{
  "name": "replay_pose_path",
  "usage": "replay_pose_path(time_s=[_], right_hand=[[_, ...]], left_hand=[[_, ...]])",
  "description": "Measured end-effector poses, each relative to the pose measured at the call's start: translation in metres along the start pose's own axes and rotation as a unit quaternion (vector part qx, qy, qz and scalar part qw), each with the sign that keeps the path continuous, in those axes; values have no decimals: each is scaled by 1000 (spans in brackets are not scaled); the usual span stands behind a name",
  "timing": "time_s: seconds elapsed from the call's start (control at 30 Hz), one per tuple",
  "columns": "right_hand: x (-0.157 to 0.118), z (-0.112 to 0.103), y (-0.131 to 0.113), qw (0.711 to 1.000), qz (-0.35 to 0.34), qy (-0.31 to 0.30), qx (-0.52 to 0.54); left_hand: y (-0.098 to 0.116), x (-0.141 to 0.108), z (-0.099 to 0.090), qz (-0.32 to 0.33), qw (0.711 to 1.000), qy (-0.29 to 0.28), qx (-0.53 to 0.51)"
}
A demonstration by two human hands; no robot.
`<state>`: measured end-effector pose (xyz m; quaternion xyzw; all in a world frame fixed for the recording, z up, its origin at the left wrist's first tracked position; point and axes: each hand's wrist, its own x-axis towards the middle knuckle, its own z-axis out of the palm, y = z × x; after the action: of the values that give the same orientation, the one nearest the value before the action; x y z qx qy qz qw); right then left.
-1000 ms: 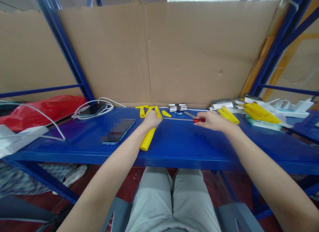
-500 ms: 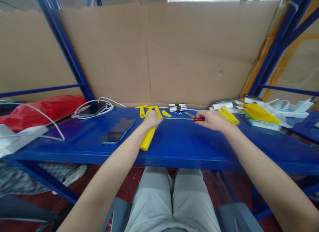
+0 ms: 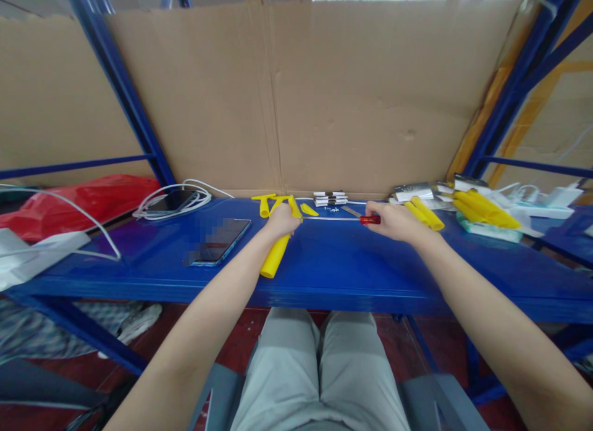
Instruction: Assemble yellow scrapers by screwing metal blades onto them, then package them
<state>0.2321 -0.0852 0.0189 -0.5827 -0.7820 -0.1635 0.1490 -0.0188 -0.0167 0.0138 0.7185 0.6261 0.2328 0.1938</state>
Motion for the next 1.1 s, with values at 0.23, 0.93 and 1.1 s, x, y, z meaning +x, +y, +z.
replay_pose_path(time_s=[0.23, 0.93, 1.1], right_hand=[[1, 6, 9, 999, -25, -28, 29], [2, 7, 9, 999, 0, 11, 31], [2, 9, 8, 999, -3, 34, -1]], left_hand=[[1, 0, -1, -8, 1000, 0, 28], [3, -2, -1, 4, 1000, -13, 16], [2, -2, -1, 1, 1000, -16, 16]])
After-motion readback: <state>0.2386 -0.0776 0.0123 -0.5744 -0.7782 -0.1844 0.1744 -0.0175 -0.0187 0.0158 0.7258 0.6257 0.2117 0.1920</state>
